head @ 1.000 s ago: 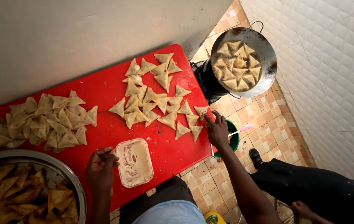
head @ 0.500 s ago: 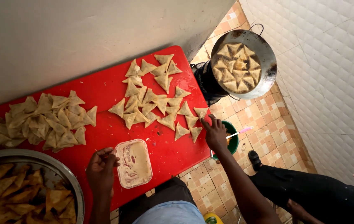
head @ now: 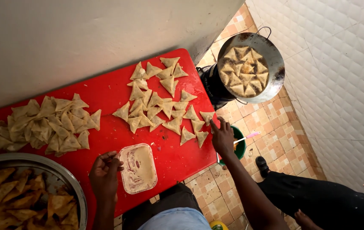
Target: Arranging and sorting samosas on a table and into a metal tray
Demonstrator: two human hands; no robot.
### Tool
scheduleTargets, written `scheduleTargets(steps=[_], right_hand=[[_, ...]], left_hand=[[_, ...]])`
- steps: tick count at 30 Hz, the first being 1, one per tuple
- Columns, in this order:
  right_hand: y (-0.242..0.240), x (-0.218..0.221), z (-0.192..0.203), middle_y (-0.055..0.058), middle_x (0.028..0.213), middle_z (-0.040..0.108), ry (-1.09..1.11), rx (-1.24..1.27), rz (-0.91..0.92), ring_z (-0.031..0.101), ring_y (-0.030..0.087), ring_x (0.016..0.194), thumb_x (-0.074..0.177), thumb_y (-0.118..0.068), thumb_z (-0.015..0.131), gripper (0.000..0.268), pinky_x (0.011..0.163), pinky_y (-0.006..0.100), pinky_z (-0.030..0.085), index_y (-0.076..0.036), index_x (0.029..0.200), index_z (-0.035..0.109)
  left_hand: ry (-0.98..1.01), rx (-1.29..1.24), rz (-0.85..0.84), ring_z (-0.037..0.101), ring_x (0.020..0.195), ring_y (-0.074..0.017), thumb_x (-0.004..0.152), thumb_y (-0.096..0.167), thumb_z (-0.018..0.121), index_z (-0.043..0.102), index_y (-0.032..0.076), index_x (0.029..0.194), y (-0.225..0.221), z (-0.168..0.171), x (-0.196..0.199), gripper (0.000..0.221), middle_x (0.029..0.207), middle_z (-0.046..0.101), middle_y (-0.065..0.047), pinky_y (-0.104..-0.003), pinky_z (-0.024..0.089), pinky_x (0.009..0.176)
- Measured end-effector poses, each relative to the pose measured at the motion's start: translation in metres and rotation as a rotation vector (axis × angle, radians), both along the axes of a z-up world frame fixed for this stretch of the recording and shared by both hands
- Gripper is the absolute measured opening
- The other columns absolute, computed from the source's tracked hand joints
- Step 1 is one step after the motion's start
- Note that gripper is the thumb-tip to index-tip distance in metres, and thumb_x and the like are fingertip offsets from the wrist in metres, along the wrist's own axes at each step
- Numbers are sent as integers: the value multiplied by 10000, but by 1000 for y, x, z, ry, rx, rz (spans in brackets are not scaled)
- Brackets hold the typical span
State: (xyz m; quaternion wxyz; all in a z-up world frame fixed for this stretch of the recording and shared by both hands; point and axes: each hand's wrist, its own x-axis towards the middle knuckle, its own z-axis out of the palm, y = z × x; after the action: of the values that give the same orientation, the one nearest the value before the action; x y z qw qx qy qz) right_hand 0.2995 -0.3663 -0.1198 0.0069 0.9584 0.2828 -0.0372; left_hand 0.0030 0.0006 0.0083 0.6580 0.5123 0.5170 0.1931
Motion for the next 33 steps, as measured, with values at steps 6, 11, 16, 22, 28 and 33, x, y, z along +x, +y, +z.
scheduleTargets(steps=[6,11,16,22,28,33], right_hand=[[-5,17,-10,174,1641,526,-62,20,22,579,415,1267,978,-239,775,666,847,551,578,-225,1629,635],[-12,14,-13,162,1613,546,-67,13,1,579,395,1211,1032,-215,713,606,858,537,561,-216,1633,631],[-14,2,-5,139,1609,535,20,62,-39,549,413,1323,973,-106,710,628,945,588,552,-194,1593,673],[-6,-9,6,138,1597,572,8,110,-89,557,398,1325,956,-55,703,629,986,584,558,-178,1572,699],[21,-36,26,149,1584,576,-3,274,-47,598,381,1304,999,-40,710,600,762,530,609,-224,1569,698],[53,-90,58,163,1513,599,51,543,259,582,317,968,1109,-96,689,575,831,523,543,-234,1661,600]], left_hand=[[-7,-8,8,720,843,-199,1011,0,746,766,6,1211,1,-3,-2,201,1072,797,-129,-334,613,707],[-24,6,10,721,843,-200,1010,-19,730,754,-12,1224,4,-13,-8,216,1050,792,-145,-336,609,703],[-2,-4,-1,722,855,-212,1035,-6,725,759,-13,1233,4,-3,-4,202,1042,790,-152,-350,612,722],[24,-14,-5,737,850,-212,1019,6,739,775,6,1222,3,-2,-1,206,1042,802,-135,-347,620,712],[16,-35,84,707,872,-205,1020,0,757,752,-31,1219,1,-22,-22,201,1101,789,-165,-310,600,735],[-40,25,100,696,751,-166,1040,57,781,777,25,1192,-5,-52,-88,156,924,776,-123,-291,609,715]])
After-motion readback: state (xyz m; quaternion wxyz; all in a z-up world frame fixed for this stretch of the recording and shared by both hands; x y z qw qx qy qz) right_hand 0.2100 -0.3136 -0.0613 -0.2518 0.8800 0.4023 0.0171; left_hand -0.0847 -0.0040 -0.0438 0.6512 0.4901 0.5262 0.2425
